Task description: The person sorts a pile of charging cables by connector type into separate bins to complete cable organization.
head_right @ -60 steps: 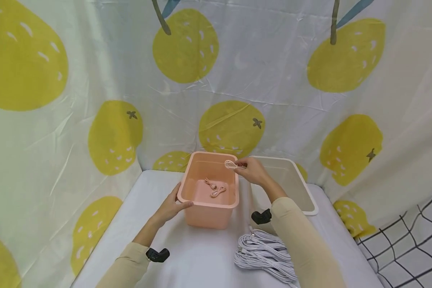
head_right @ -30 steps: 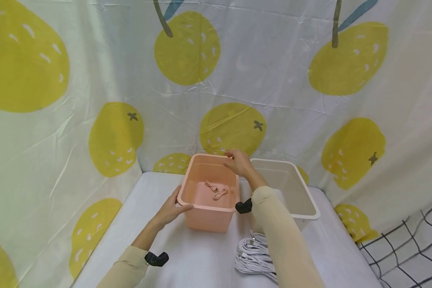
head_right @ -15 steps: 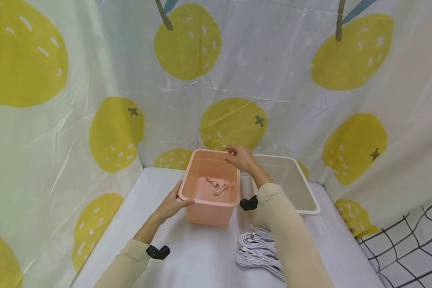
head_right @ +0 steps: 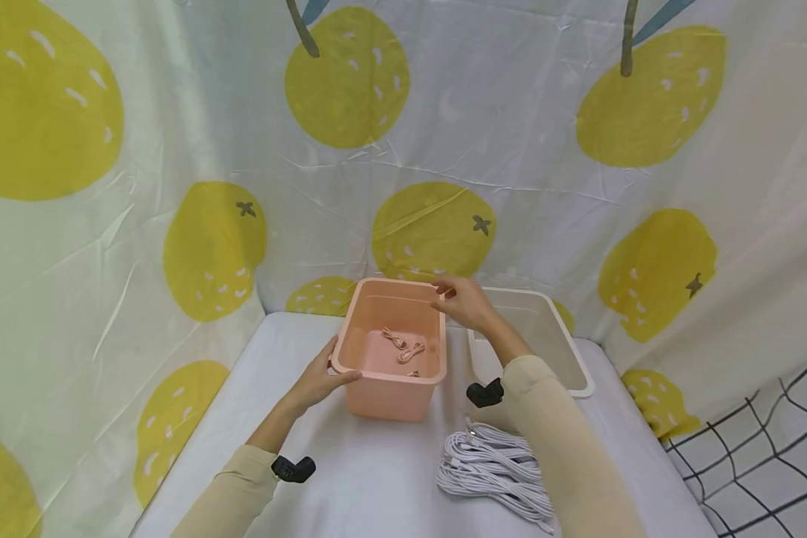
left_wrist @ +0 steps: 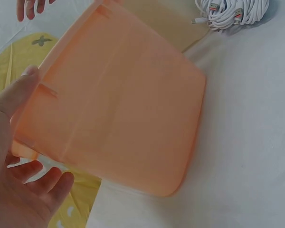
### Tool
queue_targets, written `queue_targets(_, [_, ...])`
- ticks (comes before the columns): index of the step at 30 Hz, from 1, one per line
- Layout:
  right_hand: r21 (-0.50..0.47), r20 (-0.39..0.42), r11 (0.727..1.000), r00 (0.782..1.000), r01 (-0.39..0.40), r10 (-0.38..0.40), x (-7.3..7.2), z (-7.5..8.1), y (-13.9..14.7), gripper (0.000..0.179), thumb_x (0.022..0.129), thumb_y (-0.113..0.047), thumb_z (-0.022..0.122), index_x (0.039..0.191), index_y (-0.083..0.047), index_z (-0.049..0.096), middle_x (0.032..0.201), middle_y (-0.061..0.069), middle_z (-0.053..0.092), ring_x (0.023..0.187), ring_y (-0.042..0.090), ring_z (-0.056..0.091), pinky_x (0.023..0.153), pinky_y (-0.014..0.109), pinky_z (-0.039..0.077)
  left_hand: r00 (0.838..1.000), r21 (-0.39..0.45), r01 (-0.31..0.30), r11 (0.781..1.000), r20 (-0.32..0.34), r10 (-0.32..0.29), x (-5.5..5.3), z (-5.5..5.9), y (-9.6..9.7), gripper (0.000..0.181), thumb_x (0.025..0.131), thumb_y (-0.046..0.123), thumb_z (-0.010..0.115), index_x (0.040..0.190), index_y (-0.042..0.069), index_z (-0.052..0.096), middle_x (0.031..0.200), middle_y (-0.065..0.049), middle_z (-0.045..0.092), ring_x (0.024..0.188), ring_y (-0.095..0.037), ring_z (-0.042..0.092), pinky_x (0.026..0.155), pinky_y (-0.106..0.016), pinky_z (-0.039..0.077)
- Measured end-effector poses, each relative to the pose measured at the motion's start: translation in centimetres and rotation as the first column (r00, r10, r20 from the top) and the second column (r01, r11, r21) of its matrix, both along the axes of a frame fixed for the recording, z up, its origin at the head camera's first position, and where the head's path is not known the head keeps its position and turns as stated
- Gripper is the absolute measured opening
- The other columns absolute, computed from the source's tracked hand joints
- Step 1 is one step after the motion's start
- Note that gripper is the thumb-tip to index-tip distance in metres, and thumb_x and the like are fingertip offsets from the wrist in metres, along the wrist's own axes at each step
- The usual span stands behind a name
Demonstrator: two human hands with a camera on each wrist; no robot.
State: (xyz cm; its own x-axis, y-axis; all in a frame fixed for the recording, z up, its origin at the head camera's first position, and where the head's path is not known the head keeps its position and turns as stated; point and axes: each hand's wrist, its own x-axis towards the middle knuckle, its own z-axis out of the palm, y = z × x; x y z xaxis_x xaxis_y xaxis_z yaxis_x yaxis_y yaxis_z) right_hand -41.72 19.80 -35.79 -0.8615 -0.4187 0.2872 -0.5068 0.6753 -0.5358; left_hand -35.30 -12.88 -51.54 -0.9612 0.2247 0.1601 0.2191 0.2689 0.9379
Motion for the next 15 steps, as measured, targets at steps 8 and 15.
queue_targets(8, [0.011, -0.028, 1.000, 1.000, 0.009, -0.009, 1.4, -0.1, 1.4, 0.042, 0.097, -0.011, 0.073, 0.134, 0.004, 0.064, 0.121, 0.026, 0.067, 0.108, 0.042, 0.064, 0.092, 0.055, 0.051, 1.000, -0.023, -0.006, 1.000, -0.024, 0.006, -0.1, 0.3, 0.0, 0.110, 0.083, 0.036, 0.089, 0.165, 0.006, 0.021, 0.158, -0.016, 0.041, 0.142, -0.034, 0.043, 0.114, -0.055, 0.032])
queue_targets(15, [0.013, -0.032, 1.000, 0.999, 0.025, -0.024, 2.4, -0.3, 3.3, 0.043, 0.097, -0.014, 0.073, 0.135, 0.004, 0.063, 0.121, 0.023, 0.067, 0.109, 0.041, 0.064, 0.092, 0.056, 0.051, 0.984, -0.108, -0.051, 0.993, -0.178, 0.031, -0.2, 1.8, 0.2, 0.099, 0.081, 0.032, 0.090, 0.157, -0.002, 0.037, 0.151, -0.021, 0.046, 0.135, -0.038, 0.048, 0.107, -0.054, 0.042])
